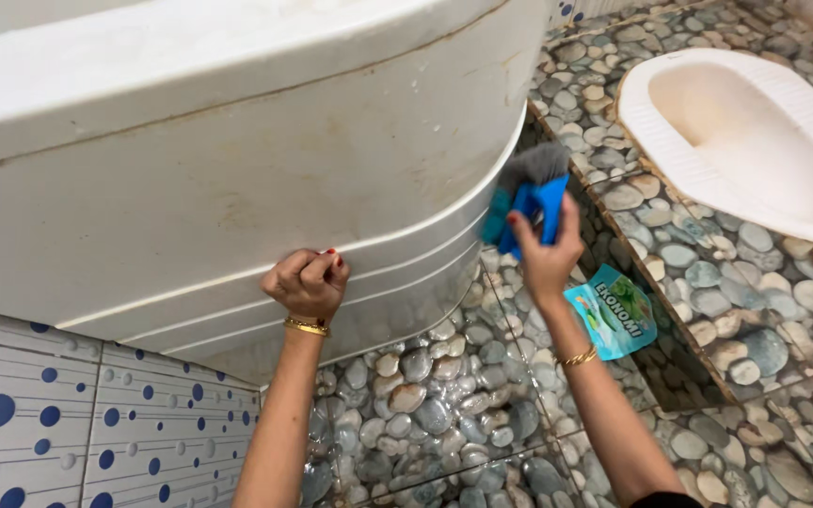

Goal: The person retrieves a toothbrush and toothpaste from a wall-mounted caddy, then uses a yellow scoop to pour water from a large tub onto the items. They proceed to scrub the exterior side of a white bathtub with a blue scrub brush, focusing on the lower sections and corners.

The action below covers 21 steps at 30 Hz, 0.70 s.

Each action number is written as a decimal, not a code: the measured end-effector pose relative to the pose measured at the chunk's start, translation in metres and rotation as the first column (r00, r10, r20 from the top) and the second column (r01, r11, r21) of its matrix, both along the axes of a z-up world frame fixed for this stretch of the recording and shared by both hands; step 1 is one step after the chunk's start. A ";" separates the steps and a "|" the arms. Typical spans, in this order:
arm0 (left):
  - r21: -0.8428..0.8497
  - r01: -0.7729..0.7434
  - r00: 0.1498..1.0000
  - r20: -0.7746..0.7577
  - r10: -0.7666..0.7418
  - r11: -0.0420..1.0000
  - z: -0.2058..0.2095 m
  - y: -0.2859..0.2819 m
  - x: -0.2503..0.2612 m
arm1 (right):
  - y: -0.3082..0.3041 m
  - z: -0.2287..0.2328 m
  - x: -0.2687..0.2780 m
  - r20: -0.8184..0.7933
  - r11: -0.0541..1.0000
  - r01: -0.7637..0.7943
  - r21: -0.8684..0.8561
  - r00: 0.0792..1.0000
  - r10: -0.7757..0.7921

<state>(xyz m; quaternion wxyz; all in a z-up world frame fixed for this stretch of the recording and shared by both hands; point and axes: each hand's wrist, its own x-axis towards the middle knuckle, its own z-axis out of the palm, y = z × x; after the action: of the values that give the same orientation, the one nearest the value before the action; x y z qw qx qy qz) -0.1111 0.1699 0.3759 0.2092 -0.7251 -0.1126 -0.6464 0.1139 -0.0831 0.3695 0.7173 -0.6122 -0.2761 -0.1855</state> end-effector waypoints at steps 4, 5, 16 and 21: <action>-0.002 -0.012 1.000 0.001 0.012 1.000 0.003 -0.001 0.002 | -0.016 0.047 -0.002 0.072 0.998 -0.031 -0.057 0.997 0.035; -0.014 -0.010 1.000 -0.003 0.010 1.000 0.003 -0.001 0.001 | -0.019 0.050 -0.015 0.067 0.993 -0.040 -0.113 0.997 0.048; -0.161 -0.025 1.000 0.004 0.026 0.987 0.007 -0.023 0.003 | -0.005 0.039 0.003 -0.117 0.994 -0.078 0.083 0.989 0.087; 0.010 0.024 0.990 -0.142 -0.023 1.000 0.081 -0.082 0.035 | 0.005 -0.018 0.061 -0.529 0.986 -0.161 0.046 0.833 0.161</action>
<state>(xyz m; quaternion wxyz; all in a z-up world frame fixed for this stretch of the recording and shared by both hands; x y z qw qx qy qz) -0.0762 0.0879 0.4574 0.2132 -0.7692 -0.0852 -0.5963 0.1749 -0.0778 0.3517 0.7786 -0.6142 -0.1177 0.0519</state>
